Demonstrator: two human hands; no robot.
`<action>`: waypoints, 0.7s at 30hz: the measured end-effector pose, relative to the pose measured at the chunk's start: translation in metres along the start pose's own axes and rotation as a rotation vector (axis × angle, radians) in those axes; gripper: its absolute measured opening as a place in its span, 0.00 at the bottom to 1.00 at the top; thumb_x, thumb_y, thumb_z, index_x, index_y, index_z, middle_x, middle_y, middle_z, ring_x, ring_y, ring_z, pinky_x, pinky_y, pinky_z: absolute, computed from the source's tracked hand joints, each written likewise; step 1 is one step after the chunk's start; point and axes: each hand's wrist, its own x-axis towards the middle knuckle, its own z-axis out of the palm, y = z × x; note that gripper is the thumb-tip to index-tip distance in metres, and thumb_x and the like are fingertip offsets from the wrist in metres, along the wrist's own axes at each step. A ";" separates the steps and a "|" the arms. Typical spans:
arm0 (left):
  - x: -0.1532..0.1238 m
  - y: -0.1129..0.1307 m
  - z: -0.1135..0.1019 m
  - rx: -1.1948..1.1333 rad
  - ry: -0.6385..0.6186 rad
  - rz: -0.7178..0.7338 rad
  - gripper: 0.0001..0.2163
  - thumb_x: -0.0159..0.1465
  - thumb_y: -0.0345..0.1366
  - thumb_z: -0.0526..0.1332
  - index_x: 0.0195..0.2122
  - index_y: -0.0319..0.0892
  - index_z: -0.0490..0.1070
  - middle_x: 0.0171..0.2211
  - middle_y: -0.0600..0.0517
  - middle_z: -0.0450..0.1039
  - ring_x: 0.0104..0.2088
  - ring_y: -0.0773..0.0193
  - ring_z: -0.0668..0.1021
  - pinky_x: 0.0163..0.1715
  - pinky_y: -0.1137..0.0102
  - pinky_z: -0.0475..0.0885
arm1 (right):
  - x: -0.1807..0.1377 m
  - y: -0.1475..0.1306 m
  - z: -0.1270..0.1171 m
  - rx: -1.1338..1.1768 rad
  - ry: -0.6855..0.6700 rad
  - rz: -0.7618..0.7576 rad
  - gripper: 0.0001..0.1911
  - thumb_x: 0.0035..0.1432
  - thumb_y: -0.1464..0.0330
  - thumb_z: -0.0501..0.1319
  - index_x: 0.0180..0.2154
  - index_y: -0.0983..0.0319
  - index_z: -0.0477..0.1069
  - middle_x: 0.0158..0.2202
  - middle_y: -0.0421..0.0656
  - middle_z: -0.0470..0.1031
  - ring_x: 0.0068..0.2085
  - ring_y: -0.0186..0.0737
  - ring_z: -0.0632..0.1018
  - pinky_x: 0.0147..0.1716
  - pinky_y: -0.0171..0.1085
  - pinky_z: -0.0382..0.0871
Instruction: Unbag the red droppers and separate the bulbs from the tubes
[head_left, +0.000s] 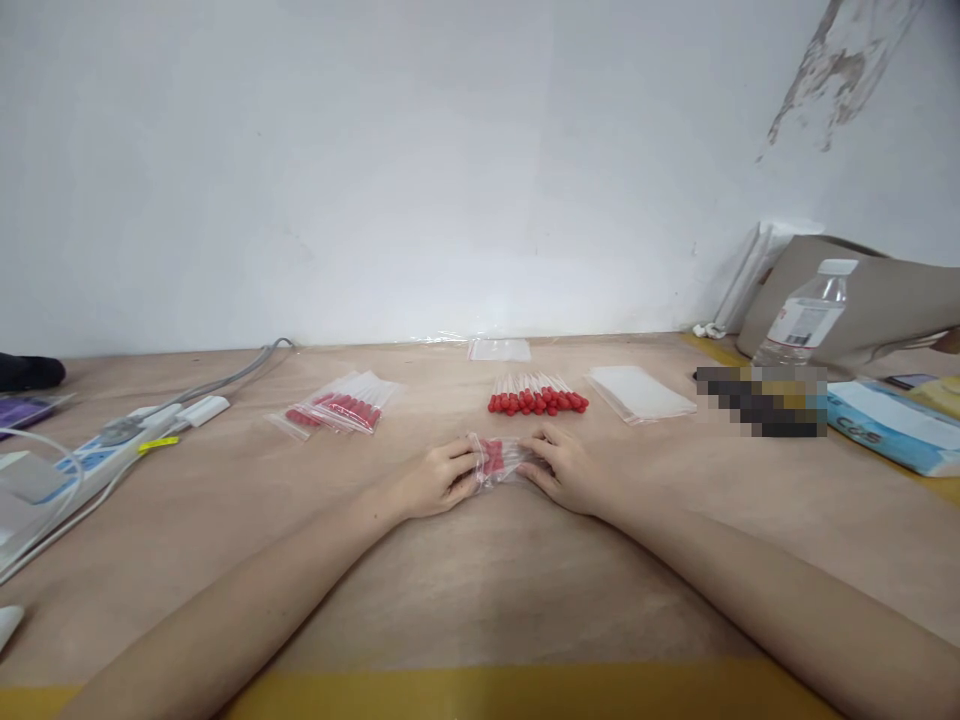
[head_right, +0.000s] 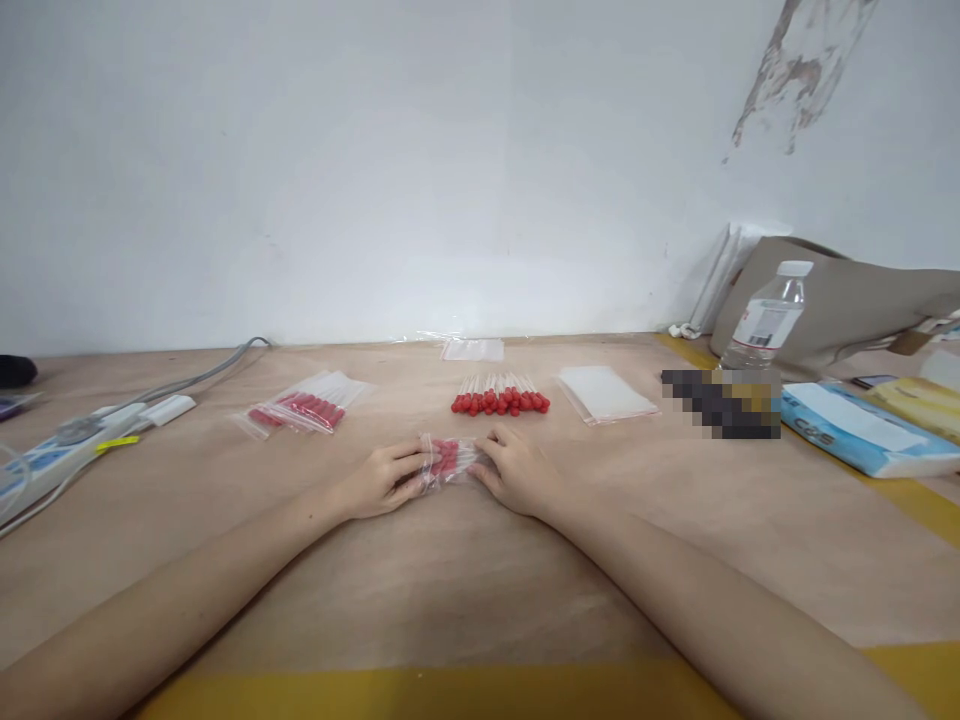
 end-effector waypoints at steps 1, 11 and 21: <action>-0.001 -0.001 0.000 0.030 -0.011 -0.005 0.14 0.62 0.36 0.51 0.47 0.41 0.68 0.45 0.44 0.68 0.45 0.60 0.71 0.47 0.66 0.66 | 0.000 0.000 0.001 0.006 0.000 -0.001 0.14 0.57 0.63 0.55 0.43 0.63 0.68 0.36 0.46 0.67 0.36 0.39 0.70 0.36 0.39 0.67; 0.003 0.002 0.000 -0.265 0.024 -0.078 0.15 0.62 0.37 0.54 0.49 0.43 0.66 0.44 0.47 0.66 0.43 0.63 0.71 0.45 0.69 0.66 | -0.001 -0.001 -0.001 0.047 -0.018 0.008 0.16 0.58 0.61 0.54 0.45 0.63 0.67 0.37 0.47 0.66 0.37 0.40 0.70 0.37 0.41 0.67; 0.005 0.002 -0.008 -0.319 -0.060 -0.039 0.14 0.58 0.38 0.59 0.45 0.42 0.70 0.43 0.48 0.65 0.44 0.62 0.69 0.47 0.67 0.64 | -0.002 0.002 0.001 0.074 -0.035 -0.011 0.17 0.58 0.60 0.53 0.45 0.63 0.67 0.37 0.47 0.66 0.37 0.40 0.69 0.38 0.42 0.67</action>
